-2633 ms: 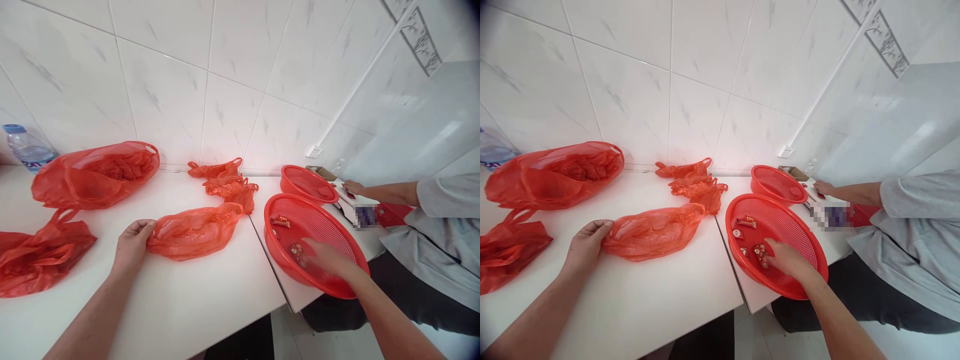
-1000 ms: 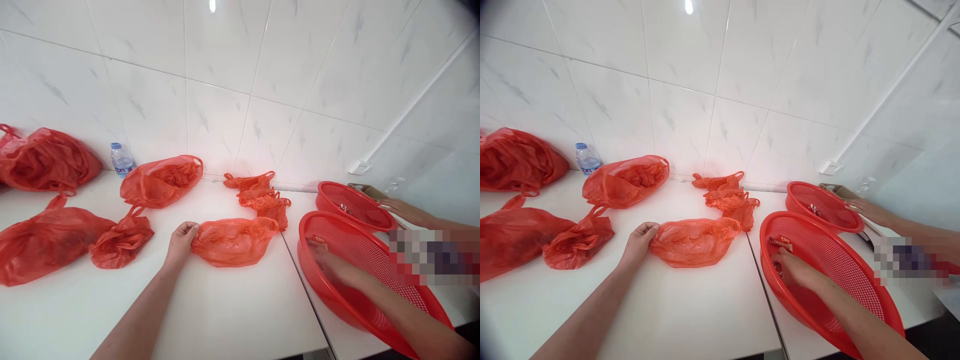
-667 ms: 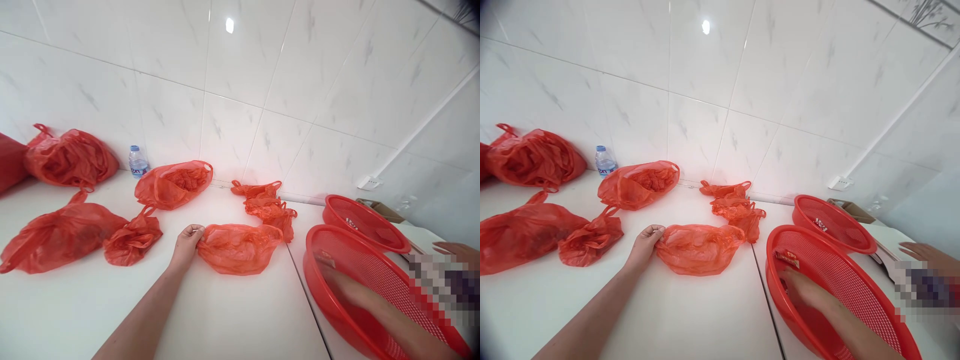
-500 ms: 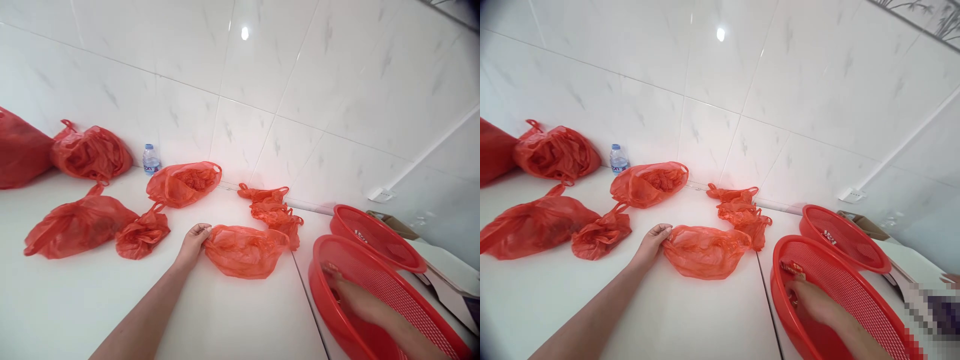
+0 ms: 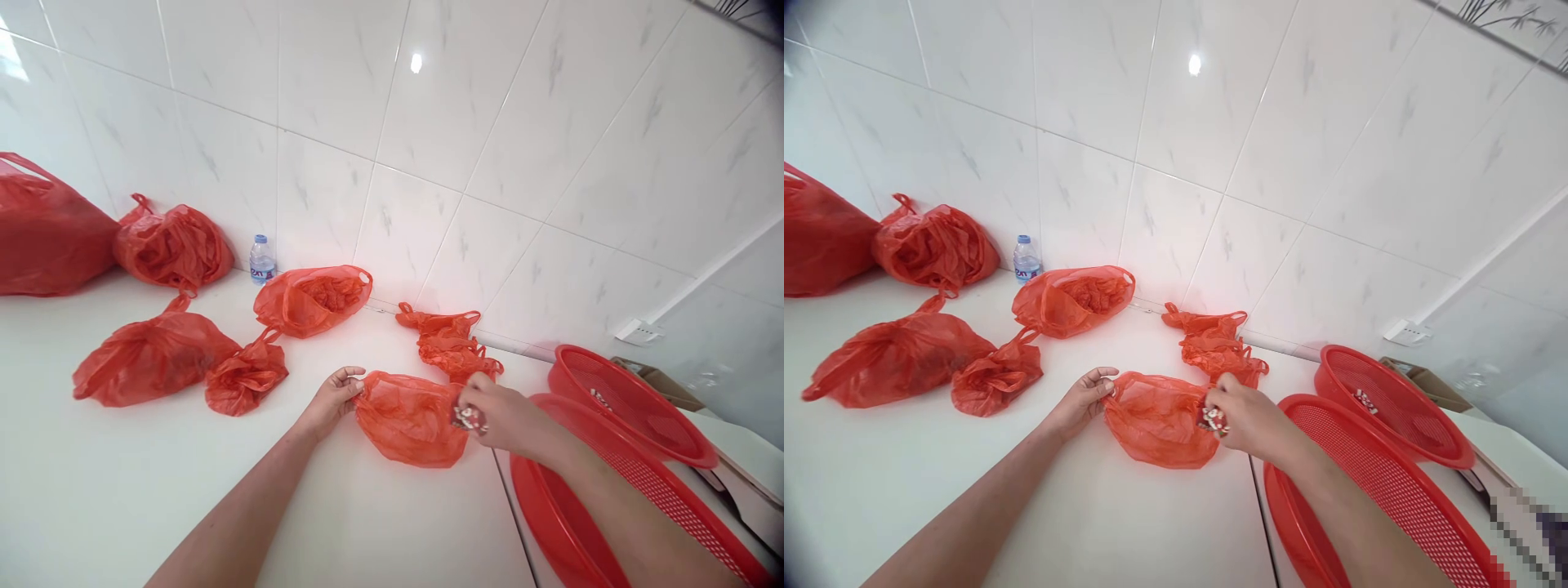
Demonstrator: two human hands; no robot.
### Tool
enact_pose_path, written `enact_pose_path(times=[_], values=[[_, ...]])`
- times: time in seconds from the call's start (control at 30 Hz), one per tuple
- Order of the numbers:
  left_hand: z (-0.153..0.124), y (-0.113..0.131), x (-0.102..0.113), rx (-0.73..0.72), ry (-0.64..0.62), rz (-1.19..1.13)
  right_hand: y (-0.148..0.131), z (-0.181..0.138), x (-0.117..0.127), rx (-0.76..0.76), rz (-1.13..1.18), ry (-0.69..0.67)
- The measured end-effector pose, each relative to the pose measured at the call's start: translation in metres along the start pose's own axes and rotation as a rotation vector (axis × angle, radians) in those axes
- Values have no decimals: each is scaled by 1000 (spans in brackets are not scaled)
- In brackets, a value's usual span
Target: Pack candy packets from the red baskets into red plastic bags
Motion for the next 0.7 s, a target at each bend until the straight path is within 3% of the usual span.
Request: enact_pose_path(times=[0.17,0.3,0.4,0.53,0.63,0.7], values=[[-1,1,1,-3,3,-12,-34,45,-23,126,9,-81],[0,1,3,-10,13,-30,-24,46,-17,97,123,-29],[2,-1,5,-6,14,-42,12,26,8,-77,149,193],[4,-4,6,14,9,-31,83,-20,35,-473,31,435],[6,-6,7,39,3,-14,129,-55,31,-709,-84,389],[6,-6,7,54,3,-6,146,-72,16,-755,-91,298]])
Point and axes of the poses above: each hand's wrist, its own z-axis towards the middle knuckle, its own x-axis out of the back of the hand, y = z × x, the point moved 5 cm from there along z, towards the middle knuckle, and after that the axes turned 6 degrees about -y, right-handed, at the moved point
